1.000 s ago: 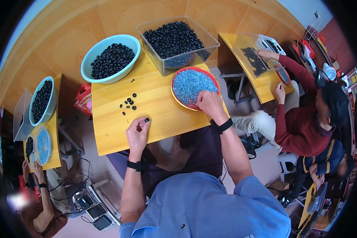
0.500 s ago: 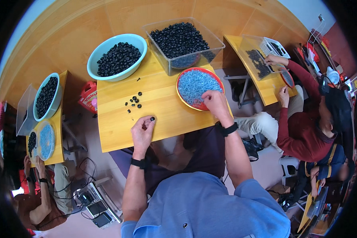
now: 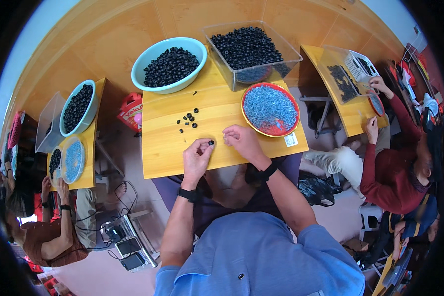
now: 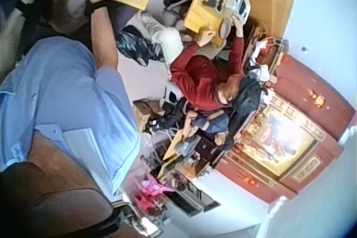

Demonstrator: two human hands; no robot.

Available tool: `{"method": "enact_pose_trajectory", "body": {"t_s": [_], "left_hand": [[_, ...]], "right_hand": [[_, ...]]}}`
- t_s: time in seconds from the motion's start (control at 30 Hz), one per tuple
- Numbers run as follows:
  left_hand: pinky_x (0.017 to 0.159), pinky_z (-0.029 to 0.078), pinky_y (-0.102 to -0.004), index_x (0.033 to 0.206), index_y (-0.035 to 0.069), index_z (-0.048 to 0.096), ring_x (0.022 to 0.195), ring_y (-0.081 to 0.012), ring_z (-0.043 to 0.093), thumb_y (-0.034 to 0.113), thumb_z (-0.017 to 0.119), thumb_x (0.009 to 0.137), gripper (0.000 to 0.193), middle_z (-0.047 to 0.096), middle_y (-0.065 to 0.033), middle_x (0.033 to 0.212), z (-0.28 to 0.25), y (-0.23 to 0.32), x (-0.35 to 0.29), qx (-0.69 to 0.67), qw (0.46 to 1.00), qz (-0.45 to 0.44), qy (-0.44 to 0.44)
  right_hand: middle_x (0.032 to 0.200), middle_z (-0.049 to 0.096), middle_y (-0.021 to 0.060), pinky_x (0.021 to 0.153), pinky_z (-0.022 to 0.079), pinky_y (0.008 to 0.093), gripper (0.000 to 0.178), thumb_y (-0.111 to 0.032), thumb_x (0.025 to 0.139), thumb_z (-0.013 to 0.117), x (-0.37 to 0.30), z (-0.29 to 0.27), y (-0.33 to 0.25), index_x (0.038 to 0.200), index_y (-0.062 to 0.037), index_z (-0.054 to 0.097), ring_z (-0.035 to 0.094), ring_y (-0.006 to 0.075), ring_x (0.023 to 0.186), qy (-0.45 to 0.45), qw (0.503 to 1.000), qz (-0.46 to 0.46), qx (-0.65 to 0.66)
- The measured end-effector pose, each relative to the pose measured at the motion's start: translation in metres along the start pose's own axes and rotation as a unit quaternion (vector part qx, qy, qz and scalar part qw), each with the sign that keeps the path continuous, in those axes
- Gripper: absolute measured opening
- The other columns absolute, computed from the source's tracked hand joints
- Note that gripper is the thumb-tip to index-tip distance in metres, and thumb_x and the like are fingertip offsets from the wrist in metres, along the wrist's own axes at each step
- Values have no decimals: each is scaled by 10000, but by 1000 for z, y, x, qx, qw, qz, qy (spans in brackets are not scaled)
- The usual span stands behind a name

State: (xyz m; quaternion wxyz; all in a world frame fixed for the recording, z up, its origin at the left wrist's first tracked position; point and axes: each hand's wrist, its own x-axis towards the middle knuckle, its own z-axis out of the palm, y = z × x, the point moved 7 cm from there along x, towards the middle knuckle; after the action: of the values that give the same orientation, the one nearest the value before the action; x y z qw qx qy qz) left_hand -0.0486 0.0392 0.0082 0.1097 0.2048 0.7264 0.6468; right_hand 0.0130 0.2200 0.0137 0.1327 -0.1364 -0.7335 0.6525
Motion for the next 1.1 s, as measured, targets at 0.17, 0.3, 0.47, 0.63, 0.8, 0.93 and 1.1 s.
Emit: {"method": "enact_pose_trajectory", "body": {"t_s": [0.17,0.3,0.47,0.63,0.8,0.93,1.1], "left_hand": [[767,541,-228,1089,-44,665,843,-74,677,7,699,937,164,746,-60,940,3,-3,1,-63,998,-16,-22],[787,522,-210,1101,-34,643,852,-65,644,-12,679,950,158,721,-50,981,4,-1,3,-101,994,-41,-28],[794,521,-216,1105,-35,639,866,-71,649,7,668,965,149,723,-57,986,3,0,4,-68,996,-40,-32],[800,525,-222,1110,-38,638,875,-80,659,11,673,964,158,725,-64,982,2,-3,3,-61,997,-45,-24],[802,537,-232,1114,-45,636,873,-92,671,10,679,960,169,725,-71,971,1,-7,3,-54,997,-47,-11],[795,540,-230,1111,-47,639,856,-93,674,9,680,960,166,725,-72,960,0,-10,3,-69,996,-50,-9],[788,536,-222,1102,-45,649,851,-85,670,11,686,957,160,728,-67,952,1,-8,3,-40,998,-51,-8]], "right_hand": [[897,753,176,739,593,327,206,-51,881,688,-3,27,-11,1069,31,697,753,217,812,-33,990,-64,-118],[923,749,156,702,578,295,193,-41,880,703,-4,33,-14,1061,25,705,741,180,787,-9,984,-113,-139],[908,731,155,699,577,327,185,-39,862,714,-7,37,-17,1039,13,708,737,245,798,11,969,-175,-172],[926,731,155,701,573,330,165,-42,867,718,-9,36,-20,1022,14,705,734,245,804,4,968,-181,-173],[897,735,151,681,569,329,141,-47,874,715,-10,33,-21,994,26,700,734,228,773,25,963,-202,-176],[827,736,143,635,561,310,134,-57,892,706,-6,28,-10,973,48,692,732,184,702,33,991,-96,-89],[817,719,157,626,566,330,130,-89,926,680,-8,26,-11,953,37,681,735,217,684,37,991,-88,-93]]}}
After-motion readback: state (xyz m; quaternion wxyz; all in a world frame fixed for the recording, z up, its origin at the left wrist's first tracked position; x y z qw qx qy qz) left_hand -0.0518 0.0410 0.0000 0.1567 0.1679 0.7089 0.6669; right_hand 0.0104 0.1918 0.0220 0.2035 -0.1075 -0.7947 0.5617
